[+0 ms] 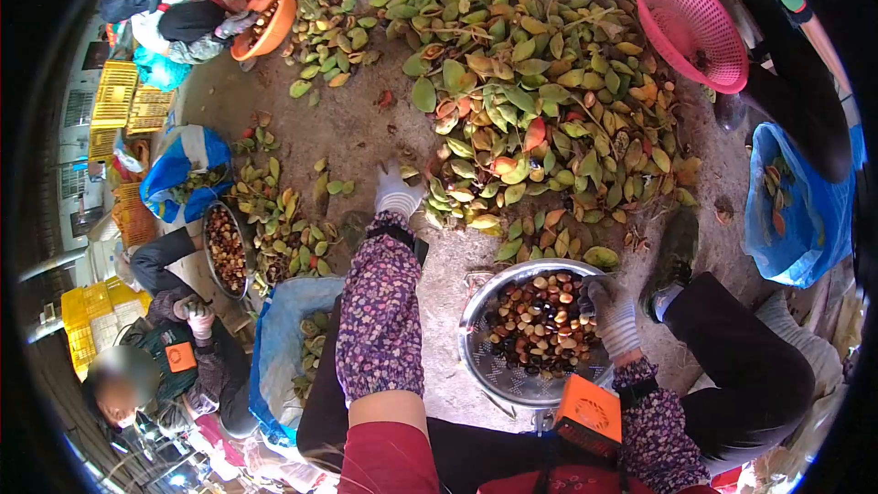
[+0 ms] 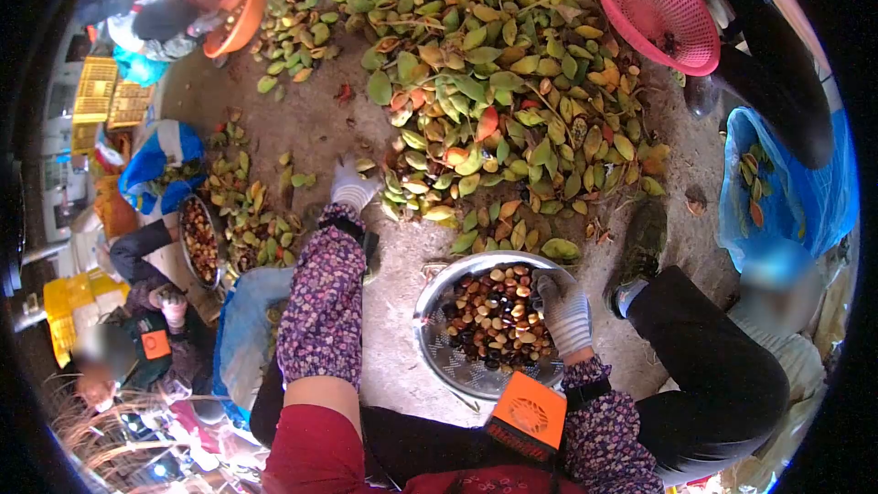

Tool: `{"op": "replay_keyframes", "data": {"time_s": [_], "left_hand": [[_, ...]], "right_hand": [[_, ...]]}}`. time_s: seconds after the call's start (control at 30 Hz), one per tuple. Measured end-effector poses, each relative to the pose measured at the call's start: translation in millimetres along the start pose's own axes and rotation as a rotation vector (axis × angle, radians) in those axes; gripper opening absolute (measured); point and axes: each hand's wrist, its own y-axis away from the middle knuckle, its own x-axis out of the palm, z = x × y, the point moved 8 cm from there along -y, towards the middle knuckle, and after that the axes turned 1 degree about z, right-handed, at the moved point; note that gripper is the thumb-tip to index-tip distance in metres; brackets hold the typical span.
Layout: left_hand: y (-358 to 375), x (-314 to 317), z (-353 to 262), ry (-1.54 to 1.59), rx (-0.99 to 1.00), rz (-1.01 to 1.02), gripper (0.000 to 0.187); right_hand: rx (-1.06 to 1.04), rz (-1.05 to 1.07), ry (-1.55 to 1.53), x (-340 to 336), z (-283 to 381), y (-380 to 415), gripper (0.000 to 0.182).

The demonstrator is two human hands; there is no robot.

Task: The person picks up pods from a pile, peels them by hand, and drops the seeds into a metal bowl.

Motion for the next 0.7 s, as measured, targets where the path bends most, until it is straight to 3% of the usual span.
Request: {"op": "replay_keyframes", "data": {"time_s": [0.07,0.17,0.2,0.27,0.33,0.43,0.47,0.5,0.57,0.6,0.7], "left_hand": [[4.4,-1.3,-13.6,0.036,-0.075,0.011,0.085],[5.6,19.0,5.3,0.050,-0.153,-0.014,0.080],[18.9,14.9,0.8,0.044,-0.248,-0.047,0.071],[30.3,26.2,0.3,0.083,-0.247,-0.077,0.067],[40.6,29.4,-1.6,0.135,-0.210,-0.187,0.053],[45.6,41.2,1.7,0.265,-0.220,-0.214,0.050],[51.3,33.4,-0.1,0.225,-0.172,-0.359,0.044],[42.5,45.5,14.3,0.229,-0.172,-0.363,0.044],[20.5,68.4,43.6,0.707,-0.066,-0.374,0.041],[20.3,76.3,42.7,1.201,-0.063,-0.293,0.041],[47.6,38.4,20.0,0.906,-0.109,-0.291,0.049]], "right_hand": [[0.065,0.004,-0.047,3.9,-5.9,-4.8,0.021],[-0.008,0.024,0.094,10.3,-3.6,-8.2,0.020],[0.026,0.046,-0.013,15.8,1.0,-5.3,0.018],[0.022,0.054,-0.188,22.7,-1.9,-3.7,0.017],[0.024,0.062,-0.189,23.3,-12.5,-7.6,0.017],[0.000,0.051,-0.121,20.8,-9.5,-5.4,0.018],[0.030,0.043,-0.106,19.8,-10.9,-4.6,0.018],[0.056,0.037,-0.091,18.3,-10.8,-4.8,0.019],[0.060,0.033,-0.031,17.1,-3.7,-5.5,0.019],[0.073,0.028,0.025,17.2,-2.2,-4.3,0.020],[0.032,0.070,0.001,24.0,7.8,1.8,0.020]]}}
